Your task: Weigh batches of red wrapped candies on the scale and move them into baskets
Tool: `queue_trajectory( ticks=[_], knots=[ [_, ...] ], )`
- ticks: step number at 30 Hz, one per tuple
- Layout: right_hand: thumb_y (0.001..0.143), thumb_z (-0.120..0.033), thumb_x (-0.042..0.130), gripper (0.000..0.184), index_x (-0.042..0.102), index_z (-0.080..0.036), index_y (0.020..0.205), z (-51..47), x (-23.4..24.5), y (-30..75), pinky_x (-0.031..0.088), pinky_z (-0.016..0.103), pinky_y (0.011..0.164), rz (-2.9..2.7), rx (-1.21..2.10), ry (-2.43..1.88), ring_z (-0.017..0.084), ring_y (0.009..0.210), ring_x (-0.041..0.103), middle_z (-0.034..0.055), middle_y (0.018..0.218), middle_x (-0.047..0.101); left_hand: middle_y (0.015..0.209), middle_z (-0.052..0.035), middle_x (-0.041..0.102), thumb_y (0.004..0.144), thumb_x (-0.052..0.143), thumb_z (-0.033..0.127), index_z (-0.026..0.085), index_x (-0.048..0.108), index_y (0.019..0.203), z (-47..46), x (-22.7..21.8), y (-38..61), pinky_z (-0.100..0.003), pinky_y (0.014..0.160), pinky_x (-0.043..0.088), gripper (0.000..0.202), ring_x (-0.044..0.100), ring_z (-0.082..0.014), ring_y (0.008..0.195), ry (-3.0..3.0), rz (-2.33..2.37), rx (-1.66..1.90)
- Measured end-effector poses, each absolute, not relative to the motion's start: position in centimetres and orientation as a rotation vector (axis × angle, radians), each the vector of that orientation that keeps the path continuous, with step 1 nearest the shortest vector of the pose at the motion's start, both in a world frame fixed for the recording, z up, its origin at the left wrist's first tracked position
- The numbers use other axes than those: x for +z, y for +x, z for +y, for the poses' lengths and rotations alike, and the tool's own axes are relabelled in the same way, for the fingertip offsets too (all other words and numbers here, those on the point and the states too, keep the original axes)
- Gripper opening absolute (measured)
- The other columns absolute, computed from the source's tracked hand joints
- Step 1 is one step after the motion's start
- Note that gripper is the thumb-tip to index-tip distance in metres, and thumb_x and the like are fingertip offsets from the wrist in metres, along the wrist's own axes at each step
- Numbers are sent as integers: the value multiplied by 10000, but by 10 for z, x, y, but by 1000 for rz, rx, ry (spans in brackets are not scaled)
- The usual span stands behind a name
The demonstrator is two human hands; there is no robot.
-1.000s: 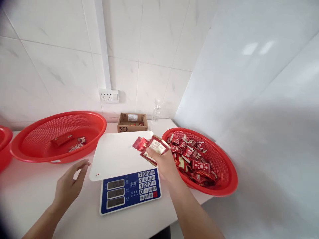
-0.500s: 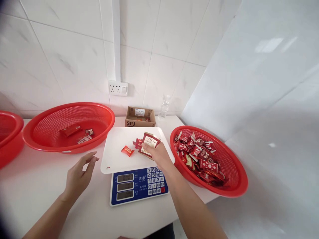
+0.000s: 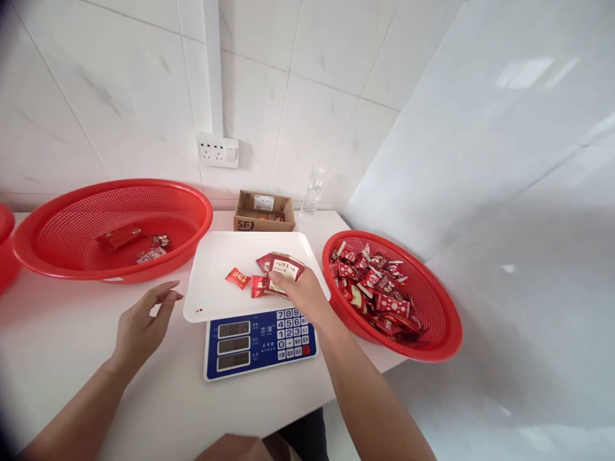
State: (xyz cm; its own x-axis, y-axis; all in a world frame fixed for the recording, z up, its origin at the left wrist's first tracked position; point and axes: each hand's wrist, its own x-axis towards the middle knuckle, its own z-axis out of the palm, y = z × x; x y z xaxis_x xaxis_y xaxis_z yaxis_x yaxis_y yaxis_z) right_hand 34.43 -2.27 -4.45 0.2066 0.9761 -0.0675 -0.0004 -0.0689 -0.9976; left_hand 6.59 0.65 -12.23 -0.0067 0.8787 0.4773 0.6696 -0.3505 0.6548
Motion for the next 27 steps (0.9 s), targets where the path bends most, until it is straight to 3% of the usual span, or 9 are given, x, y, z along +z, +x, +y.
queue_trajectory(
  ticks=[6, 12, 16, 18, 23, 27],
  knots=[
    [722, -520, 698, 460, 677, -234, 1082, -19, -52, 362, 511, 426, 903, -1093, 795, -1441, 255, 987, 677, 43, 1030, 742, 801, -10, 742, 866, 461, 366, 219, 630, 1019, 7, -123, 66, -199, 520, 454, 272, 680, -132, 686, 2020, 1644, 1302],
    [715, -455, 699, 563, 554, -202, 1196, -9, -51, 372, 500, 436, 901, -1235, 556, -1653, 260, 1021, 648, 86, 1112, 694, 815, -12, 739, 876, 456, 365, 221, 628, 1031, 8, -126, 65, -200, 539, 460, 273, 689, -135, 728, 2037, 1620, 1310],
    [778, -417, 632, 754, 335, -184, 1430, -7, -54, 372, 368, 465, 1063, -1454, 427, -1751, 272, 1302, 457, 161, 1425, 472, 817, -13, 737, 876, 463, 360, 217, 628, 1038, 7, -126, 65, -198, 534, 455, 272, 686, -132, 724, 2021, 1625, 1318],
    [831, -403, 565, 738, 283, -162, 1469, -10, -57, 371, 274, 467, 1128, -1561, 339, -1760, 261, 1390, 332, 173, 1508, 352, 822, -14, 737, 878, 465, 358, 216, 629, 1040, 7, -126, 64, -197, 534, 453, 271, 684, -130, 724, 2014, 1629, 1317],
    [890, -435, 493, 573, 432, -229, 1422, -18, -63, 361, 209, 472, 1159, -1809, 468, -1857, 267, 1437, 228, 120, 1555, 284, 820, -12, 736, 876, 469, 356, 221, 636, 1029, 8, -127, 65, -196, 539, 452, 263, 682, -129, 728, 2016, 1638, 1298],
    [916, -481, 450, 571, 443, -227, 1426, -16, -62, 347, 170, 514, 1159, -1983, 517, -1890, 305, 1451, 163, 121, 1568, 253, 822, -10, 736, 880, 470, 354, 214, 635, 1036, 8, -128, 65, -185, 540, 447, 267, 682, -121, 738, 2020, 1630, 1305]
  ],
)
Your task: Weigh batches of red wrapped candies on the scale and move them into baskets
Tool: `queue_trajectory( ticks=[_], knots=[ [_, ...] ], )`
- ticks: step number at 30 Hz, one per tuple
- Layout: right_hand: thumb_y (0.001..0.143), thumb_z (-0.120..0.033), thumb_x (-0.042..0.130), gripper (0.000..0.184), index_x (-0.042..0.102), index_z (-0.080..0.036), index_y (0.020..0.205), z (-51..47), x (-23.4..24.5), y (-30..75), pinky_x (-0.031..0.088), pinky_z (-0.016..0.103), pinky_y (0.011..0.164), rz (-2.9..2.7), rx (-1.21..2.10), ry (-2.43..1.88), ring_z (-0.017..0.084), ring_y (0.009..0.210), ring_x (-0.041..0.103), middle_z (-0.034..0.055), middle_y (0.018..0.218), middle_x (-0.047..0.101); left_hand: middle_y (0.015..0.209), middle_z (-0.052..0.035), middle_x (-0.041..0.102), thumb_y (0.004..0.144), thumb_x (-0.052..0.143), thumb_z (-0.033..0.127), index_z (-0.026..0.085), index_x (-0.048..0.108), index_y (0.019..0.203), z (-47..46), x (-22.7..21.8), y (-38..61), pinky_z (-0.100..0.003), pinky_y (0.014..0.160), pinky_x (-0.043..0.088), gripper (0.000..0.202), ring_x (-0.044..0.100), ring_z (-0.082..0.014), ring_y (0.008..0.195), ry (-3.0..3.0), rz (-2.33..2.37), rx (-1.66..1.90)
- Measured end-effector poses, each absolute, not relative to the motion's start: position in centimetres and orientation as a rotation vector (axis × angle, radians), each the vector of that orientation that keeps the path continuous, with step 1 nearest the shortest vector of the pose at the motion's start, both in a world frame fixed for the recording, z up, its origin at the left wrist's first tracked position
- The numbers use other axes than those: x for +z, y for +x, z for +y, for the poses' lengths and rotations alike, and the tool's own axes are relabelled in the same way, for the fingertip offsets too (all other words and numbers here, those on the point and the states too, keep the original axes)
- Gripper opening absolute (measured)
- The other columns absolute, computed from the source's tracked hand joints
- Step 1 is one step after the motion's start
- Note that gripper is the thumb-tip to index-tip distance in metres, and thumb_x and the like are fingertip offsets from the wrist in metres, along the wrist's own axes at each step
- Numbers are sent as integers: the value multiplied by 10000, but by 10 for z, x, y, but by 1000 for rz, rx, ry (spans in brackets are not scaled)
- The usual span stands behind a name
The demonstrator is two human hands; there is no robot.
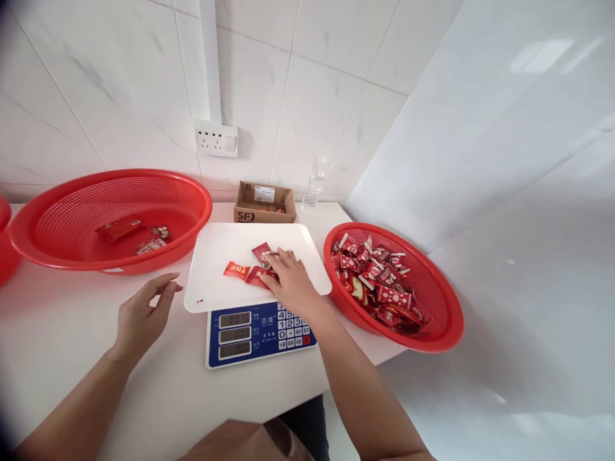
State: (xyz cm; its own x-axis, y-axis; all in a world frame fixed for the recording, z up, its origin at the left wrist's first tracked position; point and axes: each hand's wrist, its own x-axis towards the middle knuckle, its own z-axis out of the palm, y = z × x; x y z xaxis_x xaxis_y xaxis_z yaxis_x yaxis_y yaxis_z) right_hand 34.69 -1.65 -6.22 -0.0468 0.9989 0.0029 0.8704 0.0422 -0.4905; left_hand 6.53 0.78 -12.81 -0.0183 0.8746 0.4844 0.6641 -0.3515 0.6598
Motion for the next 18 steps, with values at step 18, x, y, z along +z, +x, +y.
queue_trajectory(
  ticks=[18],
  knots=[
    [937, -532, 375, 511, 539, -257, 1335, -48, -47, 375, 254, 498, 1143, -1941, 184, -1701, 249, 1401, 319, 66, 1456, 467, 805, -17, 741, 876, 489, 330, 199, 645, 1028, 9, -128, 67, -223, 663, 494, 254, 690, -127, 757, 2020, 1613, 1350]
  ],
)
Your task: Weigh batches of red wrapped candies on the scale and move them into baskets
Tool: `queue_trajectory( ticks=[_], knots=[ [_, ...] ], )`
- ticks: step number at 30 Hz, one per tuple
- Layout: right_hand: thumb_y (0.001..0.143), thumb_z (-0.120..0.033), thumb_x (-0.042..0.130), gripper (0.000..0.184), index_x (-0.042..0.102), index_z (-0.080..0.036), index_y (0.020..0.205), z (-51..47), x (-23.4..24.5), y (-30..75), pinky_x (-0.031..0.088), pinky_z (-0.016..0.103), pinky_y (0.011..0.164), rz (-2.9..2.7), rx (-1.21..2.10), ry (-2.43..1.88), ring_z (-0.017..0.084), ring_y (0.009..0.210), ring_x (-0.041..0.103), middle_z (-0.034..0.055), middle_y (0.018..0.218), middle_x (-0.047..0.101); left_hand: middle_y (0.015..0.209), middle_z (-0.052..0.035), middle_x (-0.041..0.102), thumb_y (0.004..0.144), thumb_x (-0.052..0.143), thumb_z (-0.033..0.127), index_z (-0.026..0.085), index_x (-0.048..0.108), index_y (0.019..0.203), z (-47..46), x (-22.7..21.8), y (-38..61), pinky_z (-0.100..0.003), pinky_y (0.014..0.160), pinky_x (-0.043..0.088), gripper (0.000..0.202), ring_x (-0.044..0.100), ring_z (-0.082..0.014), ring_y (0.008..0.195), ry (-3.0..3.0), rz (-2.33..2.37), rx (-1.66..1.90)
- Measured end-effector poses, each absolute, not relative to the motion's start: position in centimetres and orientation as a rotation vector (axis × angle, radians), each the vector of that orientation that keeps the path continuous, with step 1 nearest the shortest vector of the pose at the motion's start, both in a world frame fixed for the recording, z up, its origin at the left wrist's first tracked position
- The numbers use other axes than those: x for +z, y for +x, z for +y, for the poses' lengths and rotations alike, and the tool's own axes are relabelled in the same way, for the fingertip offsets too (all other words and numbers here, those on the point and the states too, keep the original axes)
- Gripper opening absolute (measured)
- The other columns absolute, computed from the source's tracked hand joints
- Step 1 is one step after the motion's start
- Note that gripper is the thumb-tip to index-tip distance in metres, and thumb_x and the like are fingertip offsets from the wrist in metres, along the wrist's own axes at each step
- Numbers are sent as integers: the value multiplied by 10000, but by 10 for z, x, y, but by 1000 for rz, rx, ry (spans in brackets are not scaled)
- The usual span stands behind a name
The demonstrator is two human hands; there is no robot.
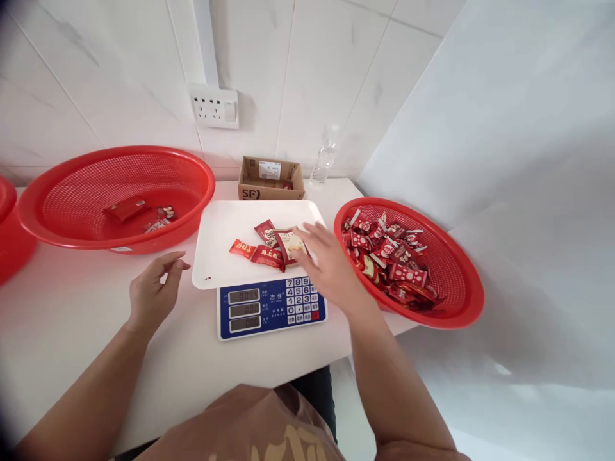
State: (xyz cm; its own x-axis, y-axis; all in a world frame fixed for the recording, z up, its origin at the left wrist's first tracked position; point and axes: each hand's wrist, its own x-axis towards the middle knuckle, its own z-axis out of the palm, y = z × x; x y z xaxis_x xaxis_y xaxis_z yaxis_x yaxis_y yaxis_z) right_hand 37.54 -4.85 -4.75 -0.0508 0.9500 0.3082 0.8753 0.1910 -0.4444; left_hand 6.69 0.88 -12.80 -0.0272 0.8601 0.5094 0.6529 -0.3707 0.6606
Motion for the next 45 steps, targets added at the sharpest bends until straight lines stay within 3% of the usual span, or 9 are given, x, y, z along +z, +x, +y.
queue_trajectory(
  ticks=[4, 9, 13, 29, 36, 42, 45],
  knots=[
    [916, -483, 429, 493, 550, -221, 1316, -84, -48, 418, 335, 500, 1097, -1715, 22, -1903, 281, 1312, 450, 99, 1394, 529, 794, -19, 737, 878, 487, 330, 189, 645, 1029, 8, -127, 68, -248, 738, 506, 260, 689, -128, 768, 1999, 1601, 1373],
    [902, -468, 421, 542, 538, -171, 1340, -113, -59, 444, 433, 487, 1002, -1576, 182, -2332, 323, 1218, 542, 119, 1323, 595, 779, -16, 731, 878, 482, 340, 193, 645, 1036, 7, -126, 69, -232, 662, 490, 270, 679, -123, 741, 1941, 1643, 1362],
    [914, -507, 363, 558, 522, -210, 1359, -113, -66, 441, 503, 500, 833, -1589, 154, -2611, 369, 1076, 624, 131, 1233, 653, 776, -14, 727, 873, 484, 351, 203, 645, 1036, 8, -127, 70, -221, 614, 473, 272, 675, -123, 744, 1911, 1655, 1344],
    [928, -508, 324, 531, 520, -230, 1336, -104, -64, 422, 465, 381, 627, -1538, -40, -2846, 327, 864, 672, 121, 1006, 720, 786, -4, 716, 858, 491, 389, 225, 647, 1033, 11, -133, 71, -239, 661, 487, 286, 683, -136, 771, 1845, 1684, 1261],
    [877, -490, 463, 405, 639, -256, 1158, -106, -59, 439, 493, 374, 716, -1625, 207, -2577, 307, 934, 668, 100, 1070, 716, 825, 16, 729, 809, 526, 403, 278, 646, 1050, 15, -133, 65, -275, 728, 490, 296, 687, -172, 835, 1806, 1810, 1124],
    [813, -387, 597, 475, 581, -214, 1255, -110, -58, 445, 432, 430, 973, -1391, 390, -2365, 287, 1171, 569, 96, 1300, 611, 829, 28, 734, 786, 489, 436, 312, 632, 1009, 18, -131, 65, -308, 726, 484, 293, 679, -192, 812, 1823, 1877, 1062],
    [771, -362, 642, 494, 586, -237, 1246, -112, -57, 446, 448, 405, 966, -1303, 456, -2223, 248, 1146, 585, 73, 1259, 631, 847, 25, 733, 771, 468, 459, 320, 626, 997, 17, -127, 66, -329, 750, 482, 309, 677, -202, 829, 1788, 1898, 1006]
  ],
)
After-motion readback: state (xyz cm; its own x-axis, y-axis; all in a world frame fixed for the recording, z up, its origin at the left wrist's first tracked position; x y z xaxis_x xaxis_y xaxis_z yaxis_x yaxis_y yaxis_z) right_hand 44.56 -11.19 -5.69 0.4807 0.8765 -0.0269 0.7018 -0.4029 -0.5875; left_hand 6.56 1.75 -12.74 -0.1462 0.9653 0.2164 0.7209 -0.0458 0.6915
